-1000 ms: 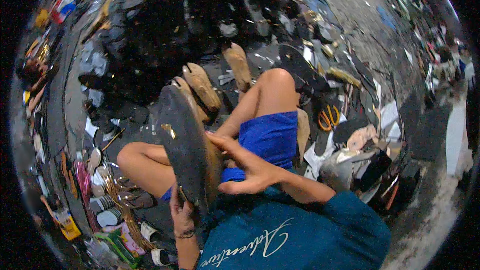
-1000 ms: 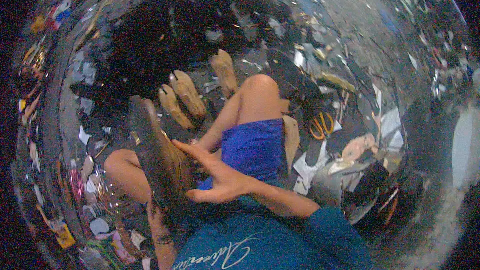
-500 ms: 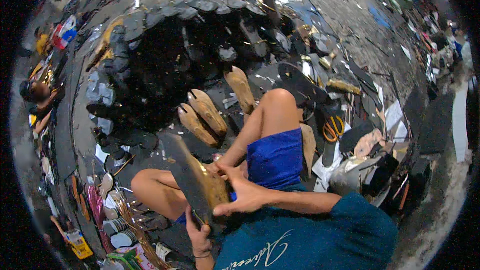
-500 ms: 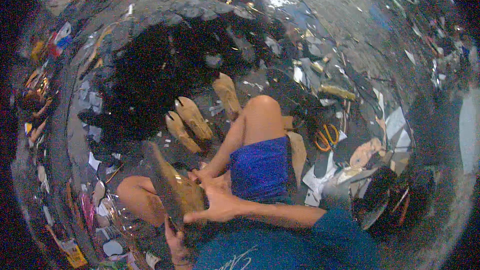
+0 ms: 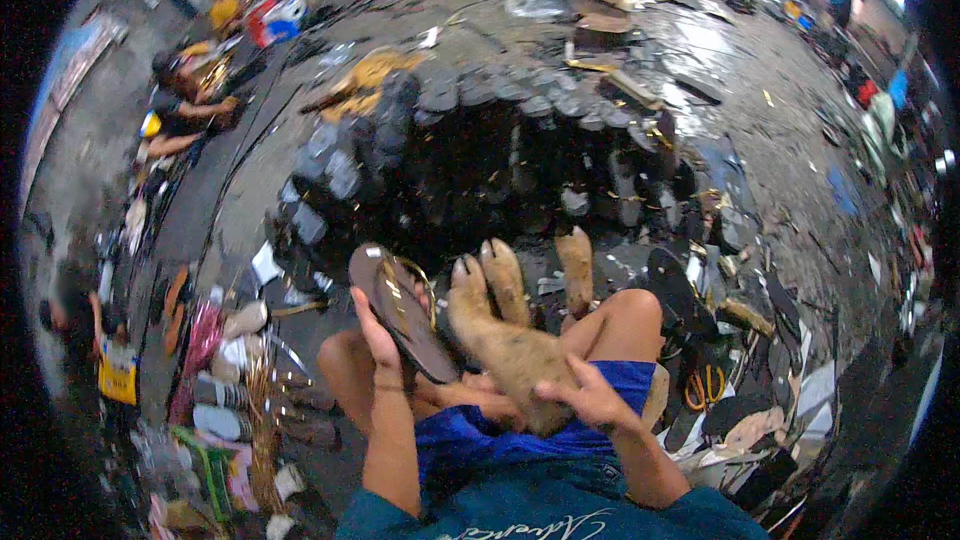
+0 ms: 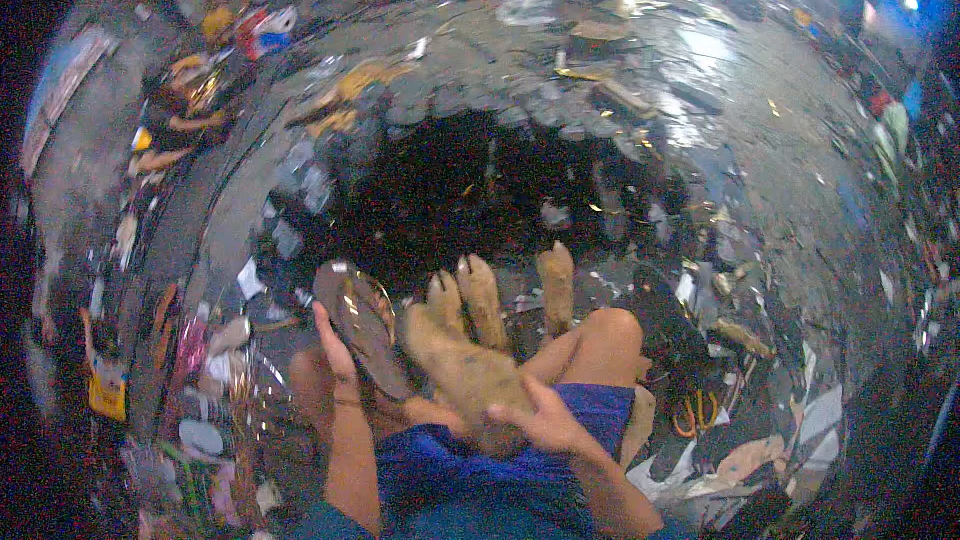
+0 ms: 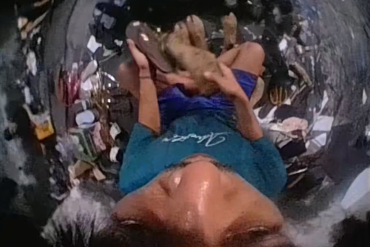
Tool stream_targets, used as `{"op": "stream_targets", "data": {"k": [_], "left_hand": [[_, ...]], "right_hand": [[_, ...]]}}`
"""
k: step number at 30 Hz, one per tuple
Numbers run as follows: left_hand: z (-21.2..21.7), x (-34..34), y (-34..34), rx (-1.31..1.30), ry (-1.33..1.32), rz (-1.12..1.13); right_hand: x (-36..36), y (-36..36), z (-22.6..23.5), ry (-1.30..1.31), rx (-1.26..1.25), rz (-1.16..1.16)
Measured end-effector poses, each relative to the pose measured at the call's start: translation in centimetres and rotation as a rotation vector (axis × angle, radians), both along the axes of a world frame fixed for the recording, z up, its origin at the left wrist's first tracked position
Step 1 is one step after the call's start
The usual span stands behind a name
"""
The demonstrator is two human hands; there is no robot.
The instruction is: The person sits on the ground and assembles sandals by attaching straps to wooden soles. They repeatedly pick up a sole, thread a strap through holes, and press it into place, handling multiple units one at a time.
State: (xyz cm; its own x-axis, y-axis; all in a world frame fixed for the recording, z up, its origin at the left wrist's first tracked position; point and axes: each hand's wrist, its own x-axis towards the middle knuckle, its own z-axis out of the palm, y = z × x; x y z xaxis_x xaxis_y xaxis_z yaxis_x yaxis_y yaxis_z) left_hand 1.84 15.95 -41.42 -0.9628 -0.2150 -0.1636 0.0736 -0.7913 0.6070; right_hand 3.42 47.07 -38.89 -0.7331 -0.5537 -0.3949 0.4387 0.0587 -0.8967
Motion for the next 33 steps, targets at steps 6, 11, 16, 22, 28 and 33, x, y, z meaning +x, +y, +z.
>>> {"op": "stream_targets", "data": {"k": [6, 11, 16, 22, 28, 33], "left_hand": [[0.0, 1.6, 4.9, 0.646, 0.079, -0.26], [-0.1, 5.1, 8.0, 0.757, 0.089, -0.276], [-1.0, 9.2, 7.1, -0.084, -0.011, -0.275], [0.7, 21.3, -4.7, -0.636, -0.485, 0.825], [-11.6, 38.9, -18.0, -0.605, -0.831, 1.034], [-21.3, 40.5, -18.9, -0.866, -1.416, 0.864]], "right_hand": [[-4.7, -2.6, -9.4, 0.613, 0.436, -0.184], [-9.7, -7.6, 0.8, 0.872, 0.225, 0.129], [-12.0, -10.2, 0.4, 0.989, 0.289, 0.33], [-10.3, 2.5, -1.7, 0.67, 0.503, -0.322], [-0.5, 24.3, -17.6, 0.648, 1.057, -0.496], [7.7, 19.6, -22.9, 0.024, 1.247, -0.561]]}}
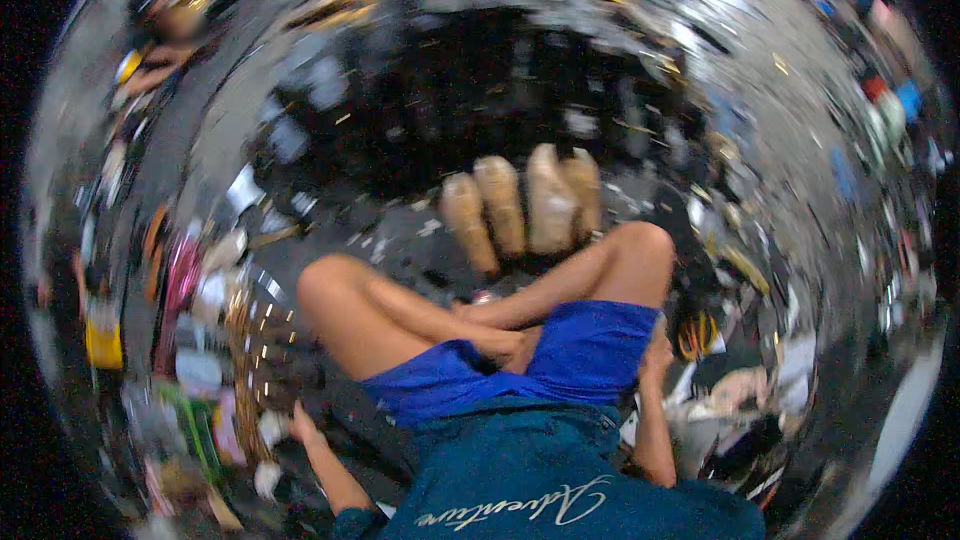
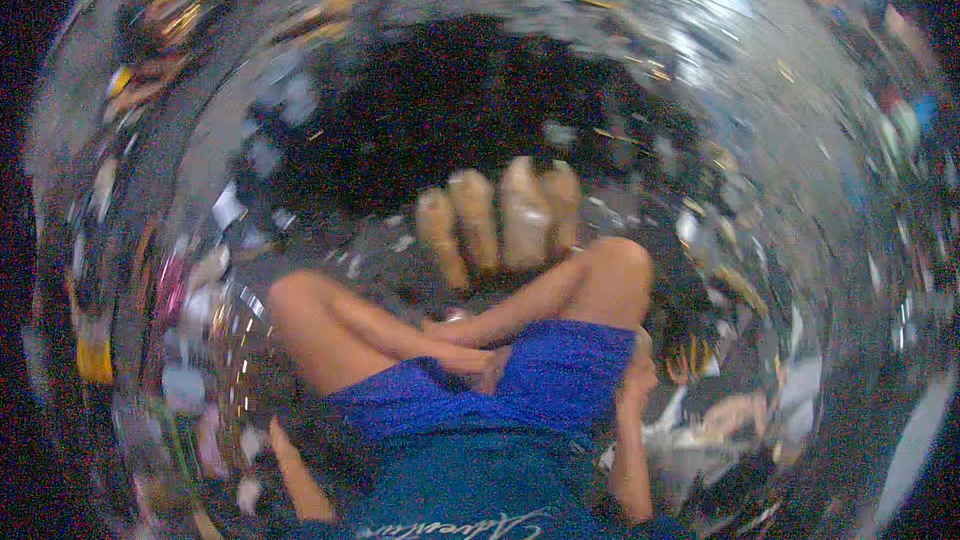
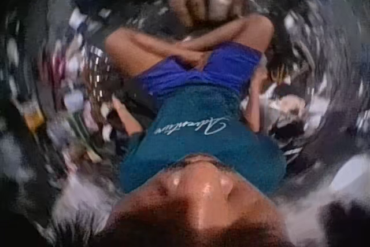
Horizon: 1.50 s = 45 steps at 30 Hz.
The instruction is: The person sits on the ground and assembles sandals by attaching straps to wooden soles. They repeatedly pick up a sole, thread a strap through holes, and press it into place, handling multiple units one at a time.
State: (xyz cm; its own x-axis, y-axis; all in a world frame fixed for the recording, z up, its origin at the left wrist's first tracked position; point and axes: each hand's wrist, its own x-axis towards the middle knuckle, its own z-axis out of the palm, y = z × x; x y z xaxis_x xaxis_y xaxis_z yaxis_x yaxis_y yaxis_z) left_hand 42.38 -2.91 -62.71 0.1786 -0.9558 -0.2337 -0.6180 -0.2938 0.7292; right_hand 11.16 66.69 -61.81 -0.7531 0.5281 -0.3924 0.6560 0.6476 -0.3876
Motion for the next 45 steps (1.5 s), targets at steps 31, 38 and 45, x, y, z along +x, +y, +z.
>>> {"op": "stream_targets", "data": {"k": [31, 38, 45], "left_hand": [[22.9, -26.4, 6.0, -0.739, 0.283, -0.733], [26.1, -34.9, 15.6, -0.776, 0.202, -1.159], [24.8, -36.9, 26.7, -0.13, 0.382, -1.205]], "right_hand": [[-34.6, 6.6, 7.6, 0.213, 0.678, 0.491], [-40.1, 10.0, 6.3, 0.561, 0.66, 0.47], [-30.3, 2.6, 15.6, 1.532, -0.491, -0.44]]}}
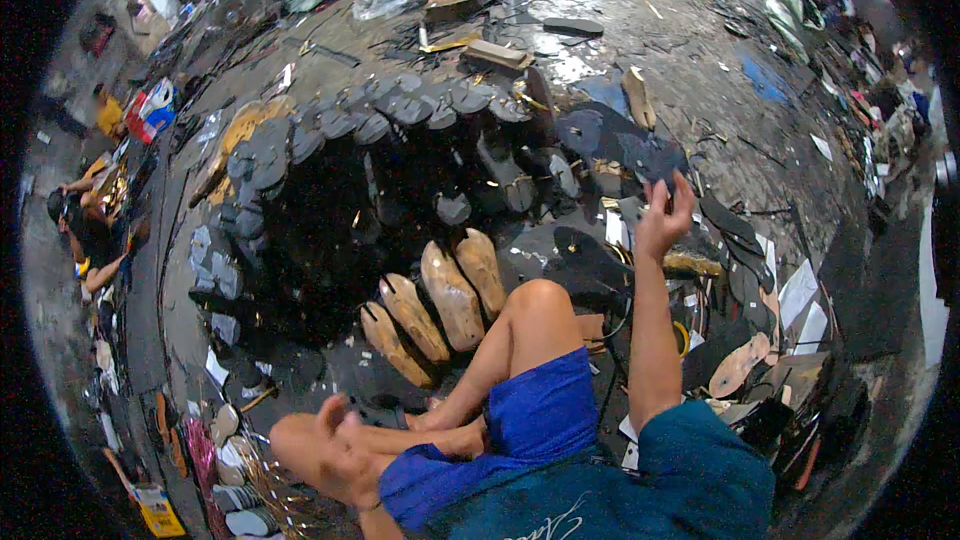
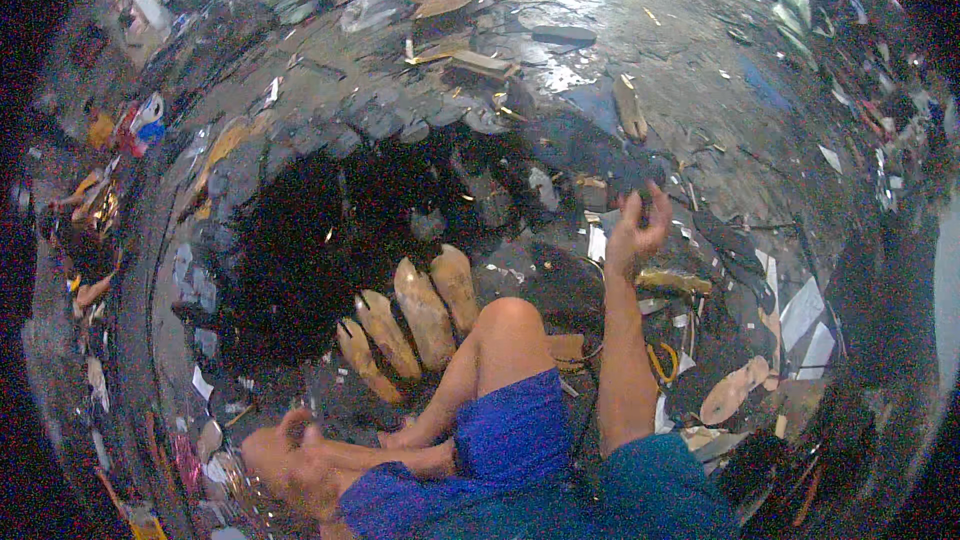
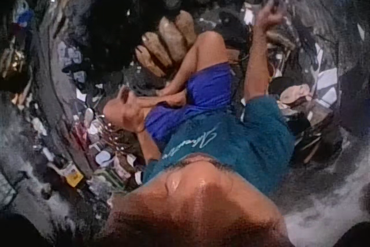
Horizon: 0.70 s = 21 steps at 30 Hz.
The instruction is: The person sits on the ground and assembles sandals by attaching straps to wooden soles. They repeatedly pick up a sole, thread a strap through holes, and press it into place, handling multiple units one at a time.
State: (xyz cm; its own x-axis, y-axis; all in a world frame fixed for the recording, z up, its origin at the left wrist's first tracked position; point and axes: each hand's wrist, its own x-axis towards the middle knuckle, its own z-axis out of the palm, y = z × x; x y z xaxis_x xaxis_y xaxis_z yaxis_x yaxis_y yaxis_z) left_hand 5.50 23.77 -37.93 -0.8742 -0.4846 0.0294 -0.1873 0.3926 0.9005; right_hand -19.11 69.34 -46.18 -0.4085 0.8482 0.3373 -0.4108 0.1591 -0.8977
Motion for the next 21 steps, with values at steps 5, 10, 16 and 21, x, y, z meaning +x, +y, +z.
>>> {"op": "stream_targets", "data": {"k": [5, 10, 16, 21], "left_hand": [[1.1, -6.2, 7.8, 0.546, 0.16, -0.354], [4.6, -8.0, 5.0, 0.688, 0.117, -0.179], [3.5, 2.4, 3.3, 0.231, -0.122, -0.189], [2.6, 5.9, 2.7, 0.159, -0.04, -0.129]], "right_hand": [[12.5, -13.3, 2.7, -0.087, -0.41, 0.452], [22.2, -20.3, 3.8, 0.049, 0.541, 1.478], [23.4, -25.6, 8.9, -0.356, -0.137, 1.316], [25.2, -29.3, 8.8, -0.49, 0.121, 1.337]]}}
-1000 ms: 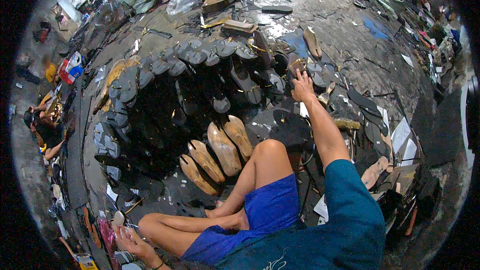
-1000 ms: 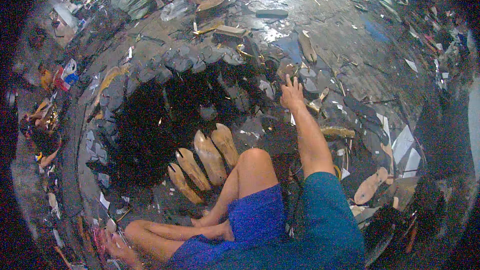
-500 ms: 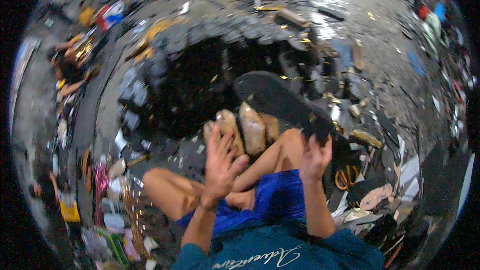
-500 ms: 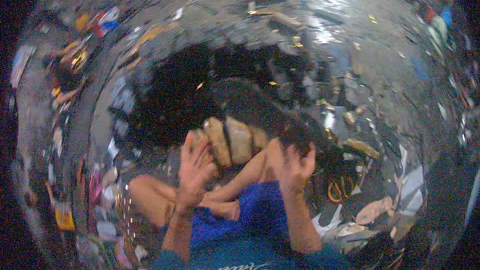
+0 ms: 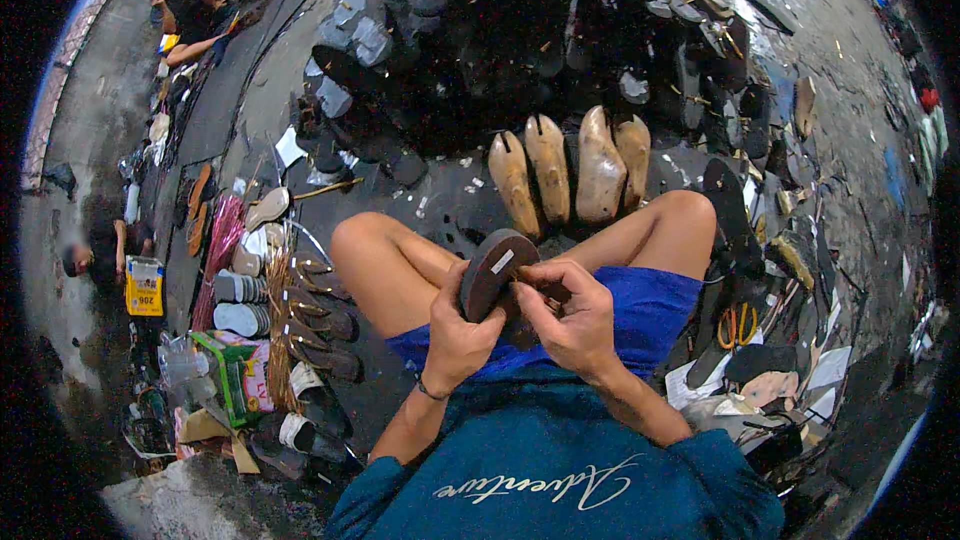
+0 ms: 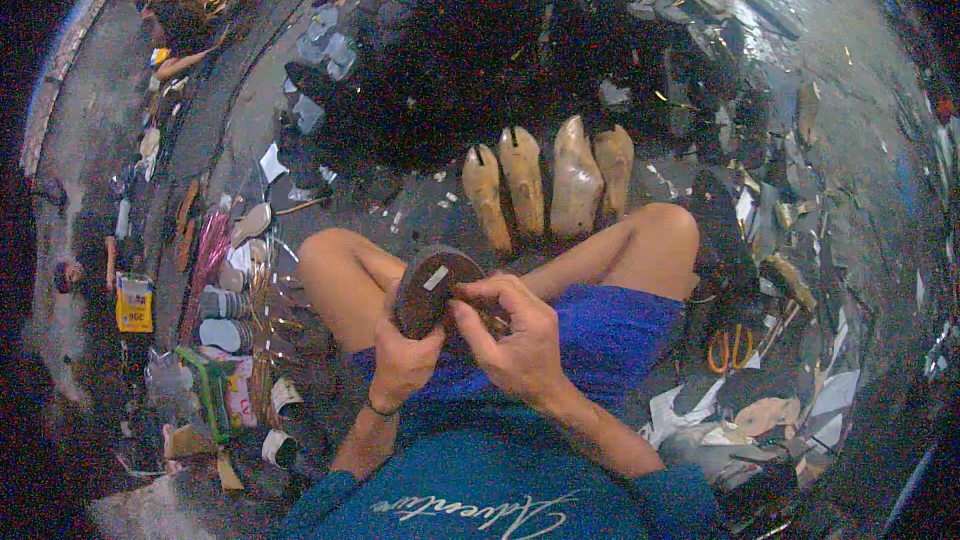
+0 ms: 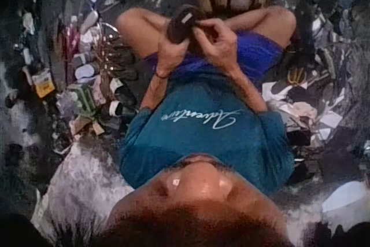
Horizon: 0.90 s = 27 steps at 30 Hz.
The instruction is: The person sits on the ground and assembles sandals by attaching straps to wooden soles. They repeatedly pick up a sole, thread a strap through holes, and press it into place, handling multiple units one at a time.
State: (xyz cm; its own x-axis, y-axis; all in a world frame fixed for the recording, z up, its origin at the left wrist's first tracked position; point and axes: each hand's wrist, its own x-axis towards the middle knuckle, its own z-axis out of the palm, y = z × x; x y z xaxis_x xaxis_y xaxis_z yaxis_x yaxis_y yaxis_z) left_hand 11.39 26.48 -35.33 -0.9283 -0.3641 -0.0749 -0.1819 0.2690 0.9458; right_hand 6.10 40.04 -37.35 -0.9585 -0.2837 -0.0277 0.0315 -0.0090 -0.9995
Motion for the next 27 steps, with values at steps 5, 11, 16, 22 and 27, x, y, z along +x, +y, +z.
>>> {"op": "stream_targets", "data": {"k": [5, 11, 16, 22, 27], "left_hand": [[0.0, 1.9, -0.9, -0.178, 0.02, -0.005], [3.6, 4.9, -2.6, -0.042, 0.044, -0.385], [2.5, 6.5, -2.3, 0.059, 0.009, -0.562], [3.8, 6.5, -1.7, 0.023, -0.01, -0.544], [2.0, 8.0, -1.4, 0.052, 0.009, -0.496]], "right_hand": [[0.8, -0.9, -0.7, 0.341, 0.16, 0.03], [1.0, 3.8, 2.9, 0.247, 0.04, 0.236], [1.1, 7.0, 2.9, 0.162, 0.084, 0.745], [1.2, 7.2, 2.5, 0.312, 0.089, 0.774], [1.6, 7.0, 1.4, 0.379, 0.071, 0.794]]}}
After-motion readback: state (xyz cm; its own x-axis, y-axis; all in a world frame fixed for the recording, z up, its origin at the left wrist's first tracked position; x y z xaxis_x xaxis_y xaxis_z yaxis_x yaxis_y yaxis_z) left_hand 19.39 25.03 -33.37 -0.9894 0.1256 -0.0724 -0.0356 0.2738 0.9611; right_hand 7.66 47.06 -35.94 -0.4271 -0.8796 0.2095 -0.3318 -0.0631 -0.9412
